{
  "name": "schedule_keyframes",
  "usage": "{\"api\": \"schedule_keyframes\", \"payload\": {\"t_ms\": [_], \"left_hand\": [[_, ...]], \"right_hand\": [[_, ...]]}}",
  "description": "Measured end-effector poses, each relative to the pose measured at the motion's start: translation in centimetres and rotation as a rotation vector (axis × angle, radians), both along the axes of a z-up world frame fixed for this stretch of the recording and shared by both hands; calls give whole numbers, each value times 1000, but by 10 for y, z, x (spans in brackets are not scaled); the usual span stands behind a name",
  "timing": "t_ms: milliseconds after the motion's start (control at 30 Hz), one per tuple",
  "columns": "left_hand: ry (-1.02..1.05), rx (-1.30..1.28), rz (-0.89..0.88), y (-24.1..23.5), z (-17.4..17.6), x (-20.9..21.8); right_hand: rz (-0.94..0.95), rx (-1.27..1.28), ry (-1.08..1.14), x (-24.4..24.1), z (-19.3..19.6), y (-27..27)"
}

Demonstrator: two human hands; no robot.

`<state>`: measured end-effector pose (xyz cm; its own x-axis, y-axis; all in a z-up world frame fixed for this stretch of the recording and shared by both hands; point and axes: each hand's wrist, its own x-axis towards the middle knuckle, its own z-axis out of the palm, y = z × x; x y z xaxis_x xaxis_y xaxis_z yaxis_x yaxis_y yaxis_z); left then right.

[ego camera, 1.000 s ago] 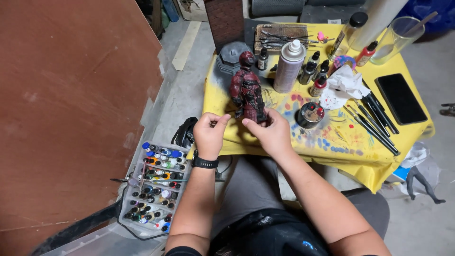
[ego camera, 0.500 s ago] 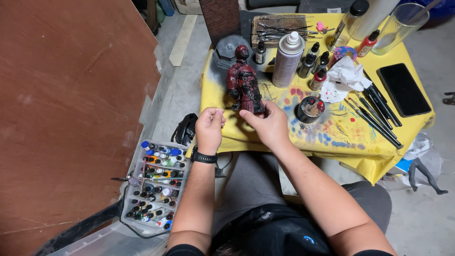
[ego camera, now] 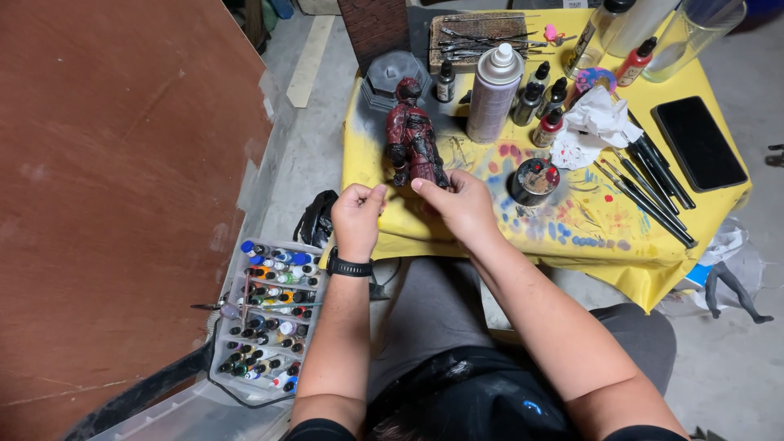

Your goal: Inspecting a red figurine by rotating it and then applying a spray coating at a workspace.

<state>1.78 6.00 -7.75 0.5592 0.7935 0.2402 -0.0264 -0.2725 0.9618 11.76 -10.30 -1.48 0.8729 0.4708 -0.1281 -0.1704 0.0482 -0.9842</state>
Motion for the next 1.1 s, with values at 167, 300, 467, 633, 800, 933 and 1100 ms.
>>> {"api": "schedule_keyframes", "payload": {"t_ms": [167, 300, 467, 633, 800, 933, 1100], "left_hand": [[-19, -5, -23, 2, -7, 1], [-39, -25, -49, 6, -11, 2], [-37, -12, -93, 5, -6, -1], [-92, -98, -154, -12, 4, -3], [-336, -462, -207, -54, 16, -5], [-415, -591, -333, -61, 20, -1], [-528, -742, -477, -68, 22, -2]], "right_hand": [[29, 39, 27, -3, 0, 2], [46, 109, 108, -5, -5, 8], [57, 146, 160, -6, -8, 10], [32, 89, 56, -5, -6, 7], [8, -216, -213, -16, 18, -1], [-41, -275, -411, -25, 26, -4], [-133, -231, -646, -27, 24, -7]]}}
